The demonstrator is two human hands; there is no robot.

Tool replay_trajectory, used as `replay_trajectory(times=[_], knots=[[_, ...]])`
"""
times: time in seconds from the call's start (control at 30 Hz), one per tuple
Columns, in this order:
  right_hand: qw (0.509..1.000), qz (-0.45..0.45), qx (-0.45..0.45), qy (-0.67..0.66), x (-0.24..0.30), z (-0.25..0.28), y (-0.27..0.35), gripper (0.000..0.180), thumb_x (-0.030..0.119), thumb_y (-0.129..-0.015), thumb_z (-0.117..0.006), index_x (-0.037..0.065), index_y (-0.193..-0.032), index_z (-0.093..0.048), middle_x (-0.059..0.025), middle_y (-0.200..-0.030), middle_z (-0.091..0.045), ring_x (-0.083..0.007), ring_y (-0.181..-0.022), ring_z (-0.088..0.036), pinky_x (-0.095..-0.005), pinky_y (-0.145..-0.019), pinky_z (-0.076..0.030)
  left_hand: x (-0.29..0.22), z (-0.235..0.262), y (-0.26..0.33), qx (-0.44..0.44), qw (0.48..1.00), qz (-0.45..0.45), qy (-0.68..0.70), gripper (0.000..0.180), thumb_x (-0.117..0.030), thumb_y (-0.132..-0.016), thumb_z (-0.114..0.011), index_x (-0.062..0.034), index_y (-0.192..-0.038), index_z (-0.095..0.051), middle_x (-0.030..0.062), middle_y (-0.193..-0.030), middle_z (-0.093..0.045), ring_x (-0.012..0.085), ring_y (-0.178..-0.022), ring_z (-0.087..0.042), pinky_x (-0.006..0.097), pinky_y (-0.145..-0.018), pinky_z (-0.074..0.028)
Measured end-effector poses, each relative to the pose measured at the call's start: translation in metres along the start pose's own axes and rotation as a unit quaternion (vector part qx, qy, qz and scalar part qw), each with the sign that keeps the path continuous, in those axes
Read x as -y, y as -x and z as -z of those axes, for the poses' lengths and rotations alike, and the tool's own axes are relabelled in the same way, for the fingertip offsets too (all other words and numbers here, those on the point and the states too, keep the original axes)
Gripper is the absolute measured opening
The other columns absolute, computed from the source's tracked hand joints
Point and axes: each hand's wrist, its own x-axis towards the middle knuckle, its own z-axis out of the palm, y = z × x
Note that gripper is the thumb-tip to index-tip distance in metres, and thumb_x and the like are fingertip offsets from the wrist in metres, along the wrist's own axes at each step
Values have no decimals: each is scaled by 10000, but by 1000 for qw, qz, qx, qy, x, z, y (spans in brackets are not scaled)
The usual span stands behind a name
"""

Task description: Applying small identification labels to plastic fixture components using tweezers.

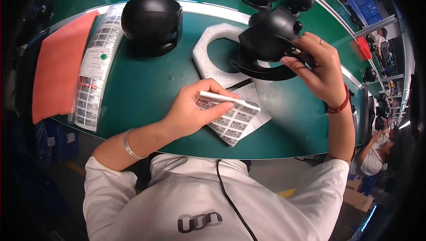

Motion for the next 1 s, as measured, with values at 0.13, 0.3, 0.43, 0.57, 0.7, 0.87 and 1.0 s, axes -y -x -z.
replay_trajectory(times=[0.13, 0.3, 0.43, 0.57, 0.7, 0.87, 1.0], knots=[[999, 39, 0, -8, 6, -5, -4, 226, 12, -742, -750, -20, -909, -602, -106, -753, -549, -241, -620, -541, -311, -554, -431, 4, 5, 1, 38, 997, 61, -36, 155, -94, -818, -748, -16, -893, -638, 34, -879, -682, 73, -831, -623, 234, -733, -500], [993, 61, 101, 26, 12, -14, -24, 238, 112, -757, -763, 15, -925, -625, -122, -724, -572, -294, -636, -573, -332, -550, -432, 5, 2, 6, 179, 975, 37, -126, 183, -163, -783, -757, -56, -893, -658, 56, -845, -703, 105, -770, -651, 266, -712, -507], [983, 2, 108, -145, -28, -11, -49, 265, 186, -786, -791, 14, -927, -646, 7, -751, -601, -38, -669, -521, -235, -556, -386, 6, 8, 5, 165, 973, 29, -160, 204, -199, -769, -751, -59, -889, -663, 76, -844, -713, 155, -759, -682, 280, -699, -514], [983, -132, -41, -125, -147, -41, -69, 242, 224, -918, -633, 2, -1005, -672, -77, -857, -687, -99, -744, -612, -248, -692, -471, 7, 5, 1, 155, 965, 20, -212, 219, -208, -762, -751, -62, -898, -662, 91, -860, -686, 218, -810, -667, 329, -733, -507], [893, -286, 64, 341, -194, -80, -75, 432, 479, -924, -513, 179, -1208, -638, -166, -1006, -698, -359, -928, -667, -439, -810, -535, 9, 4, 1, 95, 965, -2, -245, 261, -224, -755, -762, -58, -919, -646, 91, -1004, -645, 236, -968, -629, 334, -812, -491], [888, -231, 40, 396, -207, -71, -56, 428, 534, -898, -532, 159, -982, -719, -132, -837, -704, -341, -784, -681, -440, -664, -545, 12, 15, -5, 13, 980, -36, -196, 262, -186, -755, -775, -36, -926, -645, 84, -1037, -638, 226, -950, -635, 325, -850, -492], [900, -178, -6, 397, -179, -57, -5, 415, 544, -858, -591, 159, -923, -732, -135, -732, -682, -337, -669, -666, -423, -580, -529, -9, 10, -1, 55, 995, 75, -36, 179, -107, -817, -738, -27, -950, -649, 34, -954, -655, 90, -890, -621, 241, -788, -494]])
